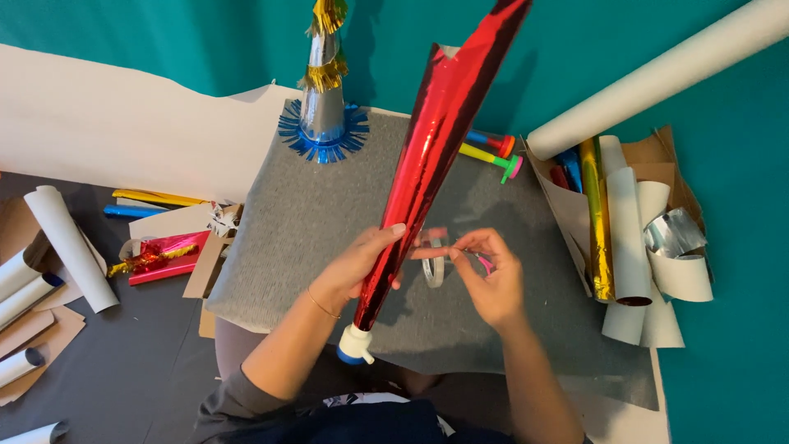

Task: The person wraps a sheet of red metallic paper around a cylindrical form to create a cone shape, then secures the seam with clear tape. They smooth the cone and later handle a small piece of silver paper.

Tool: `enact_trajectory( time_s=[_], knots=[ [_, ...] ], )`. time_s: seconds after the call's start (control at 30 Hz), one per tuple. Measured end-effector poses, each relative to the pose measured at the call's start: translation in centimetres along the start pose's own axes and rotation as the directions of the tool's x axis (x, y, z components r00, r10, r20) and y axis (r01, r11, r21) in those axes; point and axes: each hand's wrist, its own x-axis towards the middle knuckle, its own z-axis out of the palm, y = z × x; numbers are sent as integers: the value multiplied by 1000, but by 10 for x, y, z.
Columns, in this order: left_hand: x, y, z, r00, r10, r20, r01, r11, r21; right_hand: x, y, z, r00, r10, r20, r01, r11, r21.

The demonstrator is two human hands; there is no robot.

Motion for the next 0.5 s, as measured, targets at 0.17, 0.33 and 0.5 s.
enact_trajectory(
  time_s=[0.17,0.33,0.5],
  knots=[
    [-1,-5,-11,999,-26,-30,23,996,-82,-3,-1,-9,991,-132,36,121,969,215],
    [-10,-20,-5,982,-93,162,143,932,-333,18,-15,-15,950,-303,80,242,872,426],
    [-15,-15,6,964,-258,67,264,893,-364,30,-39,-6,866,-467,179,398,860,321]
  ],
)
